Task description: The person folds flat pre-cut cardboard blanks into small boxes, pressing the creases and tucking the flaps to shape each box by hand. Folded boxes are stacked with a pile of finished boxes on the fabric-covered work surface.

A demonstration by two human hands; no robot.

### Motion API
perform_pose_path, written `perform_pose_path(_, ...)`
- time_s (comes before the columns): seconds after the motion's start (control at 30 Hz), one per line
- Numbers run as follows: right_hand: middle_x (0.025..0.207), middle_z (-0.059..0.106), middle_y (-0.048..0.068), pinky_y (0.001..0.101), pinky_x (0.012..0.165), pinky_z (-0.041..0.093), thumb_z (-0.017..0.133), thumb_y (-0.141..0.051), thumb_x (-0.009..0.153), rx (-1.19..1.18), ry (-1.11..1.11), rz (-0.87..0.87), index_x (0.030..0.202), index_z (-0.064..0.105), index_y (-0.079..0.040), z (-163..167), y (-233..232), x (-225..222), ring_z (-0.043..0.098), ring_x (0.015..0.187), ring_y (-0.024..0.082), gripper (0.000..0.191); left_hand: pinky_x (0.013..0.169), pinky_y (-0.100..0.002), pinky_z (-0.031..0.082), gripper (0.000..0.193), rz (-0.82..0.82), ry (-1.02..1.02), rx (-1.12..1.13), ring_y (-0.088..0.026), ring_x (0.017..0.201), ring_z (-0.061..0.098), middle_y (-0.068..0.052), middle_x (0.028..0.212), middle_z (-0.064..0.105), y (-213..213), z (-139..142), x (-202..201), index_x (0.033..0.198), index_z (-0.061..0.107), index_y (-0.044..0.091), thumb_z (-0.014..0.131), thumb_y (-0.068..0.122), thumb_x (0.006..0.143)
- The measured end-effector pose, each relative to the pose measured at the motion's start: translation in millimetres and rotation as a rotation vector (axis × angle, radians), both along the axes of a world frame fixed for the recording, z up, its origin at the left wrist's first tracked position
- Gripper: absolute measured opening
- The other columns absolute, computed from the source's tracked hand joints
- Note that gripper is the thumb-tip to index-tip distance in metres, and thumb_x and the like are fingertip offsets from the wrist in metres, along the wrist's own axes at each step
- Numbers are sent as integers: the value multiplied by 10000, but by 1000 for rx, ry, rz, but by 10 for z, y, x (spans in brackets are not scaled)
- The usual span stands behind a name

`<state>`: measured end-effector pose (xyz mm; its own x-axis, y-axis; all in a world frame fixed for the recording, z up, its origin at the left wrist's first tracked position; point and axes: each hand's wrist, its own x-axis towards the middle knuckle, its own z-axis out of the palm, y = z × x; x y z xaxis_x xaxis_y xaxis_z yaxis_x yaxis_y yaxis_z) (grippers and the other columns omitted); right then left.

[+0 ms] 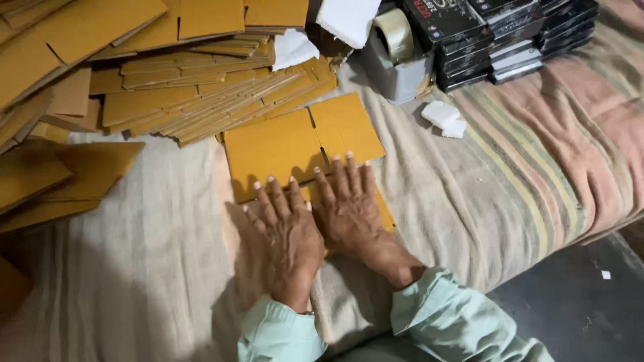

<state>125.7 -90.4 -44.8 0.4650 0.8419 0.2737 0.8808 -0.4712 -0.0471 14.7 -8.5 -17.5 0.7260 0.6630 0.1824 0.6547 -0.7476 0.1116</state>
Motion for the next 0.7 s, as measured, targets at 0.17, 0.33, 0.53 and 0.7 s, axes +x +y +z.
perform_pose_path(0.17, 1572, 329, 338, 690, 1177, 119, 462, -466, 998, 83, 3, -111, 1567, 399, -66, 82, -306, 362, 204, 1488, 544, 698, 1153, -671, 85, 633, 116, 6, -160, -430, 1495, 109, -203, 1635, 224, 236, 32, -316, 1535, 341, 70, 423, 340, 969)
perform_pose_path(0.33, 1592, 324, 320, 701, 1169, 129, 463, -473, 999, 34, -40, -122, 1532, 431, -51, 101, -193, 151, 212, 1495, 524, 681, 1197, -651, 81, 591, 43, -30, -129, -419, 1527, 138, -226, 1636, 259, 126, 19, -195, 1540, 365, 52, 388, 341, 1025)
perform_pose_path(0.53, 1565, 333, 329, 705, 1171, 151, 468, -459, 990, 32, -21, -5, 1522, 442, -42, 139, -66, 35, 224, 1474, 555, 677, 1190, -670, 92, 579, 6, -41, -32, -423, 1526, 189, -226, 1621, 316, 64, 8, -81, 1538, 397, 71, 416, 291, 1003)
perform_pose_path(0.7, 1528, 342, 363, 720, 1162, 149, 487, -393, 1010, 183, -66, -83, 1530, 464, -26, 176, -332, 316, 252, 1447, 574, 636, 1157, -630, 137, 543, 57, -111, 19, -462, 1486, 233, -238, 1570, 383, 231, 20, -345, 1473, 464, 64, 439, 300, 985)
